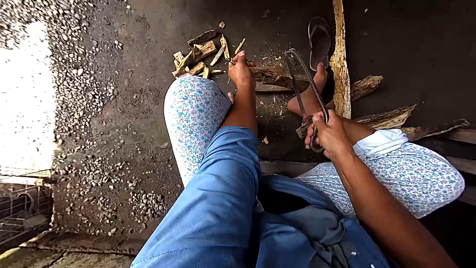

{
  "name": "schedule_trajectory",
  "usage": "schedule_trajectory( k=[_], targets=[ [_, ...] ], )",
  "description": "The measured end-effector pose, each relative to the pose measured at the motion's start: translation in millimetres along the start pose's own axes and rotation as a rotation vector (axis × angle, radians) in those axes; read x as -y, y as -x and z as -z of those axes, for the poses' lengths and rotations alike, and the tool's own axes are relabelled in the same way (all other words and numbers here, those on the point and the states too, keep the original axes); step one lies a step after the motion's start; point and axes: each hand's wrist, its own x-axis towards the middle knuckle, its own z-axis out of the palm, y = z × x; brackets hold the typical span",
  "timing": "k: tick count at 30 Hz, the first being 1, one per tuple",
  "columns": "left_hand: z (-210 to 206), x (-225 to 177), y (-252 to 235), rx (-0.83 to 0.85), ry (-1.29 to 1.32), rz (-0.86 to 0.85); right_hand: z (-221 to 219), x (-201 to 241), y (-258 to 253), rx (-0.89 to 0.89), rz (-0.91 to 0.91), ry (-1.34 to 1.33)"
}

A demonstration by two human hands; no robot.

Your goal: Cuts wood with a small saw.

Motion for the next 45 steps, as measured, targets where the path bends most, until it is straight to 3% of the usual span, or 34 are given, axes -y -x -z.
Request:
schedule_trajectory(
  k=[4, 9, 12, 16, 20, 26, 32, 45],
  targets=[
    [3, 3, -4, 0.027, 0.009, 0.027, 30, -17, 39, 0.008, -0.014, -0.038],
    [-7, 3, 4, 0.176, 0.021, -0.013, 4, 11, -39, -0.039, -0.008, 0.019],
    [-3, -2, 4, 0.118, -0.013, -0.021, -17, 17, -68, -0.061, 0.048, 0.064],
    [3, -4, 12, -0.096, -0.060, 0.033, -37, -13, -66, -0.083, 0.127, 0.039],
    [5, -3, 24, -0.210, -0.052, 0.052, -49, -26, -57, -0.029, 0.093, 0.005],
    [-1, 2, 22, -0.093, -0.051, 0.008, -11, 3, -34, -0.007, -0.024, 0.074],
    [-1, 5, 14, 0.073, -0.036, -0.052, 5, -20, -17, -0.022, -0.021, 0.115],
    [10, 7, 25, -0.064, -0.001, -0.041, -20, -19, -11, -0.046, -0.016, 0.197]
  ],
)
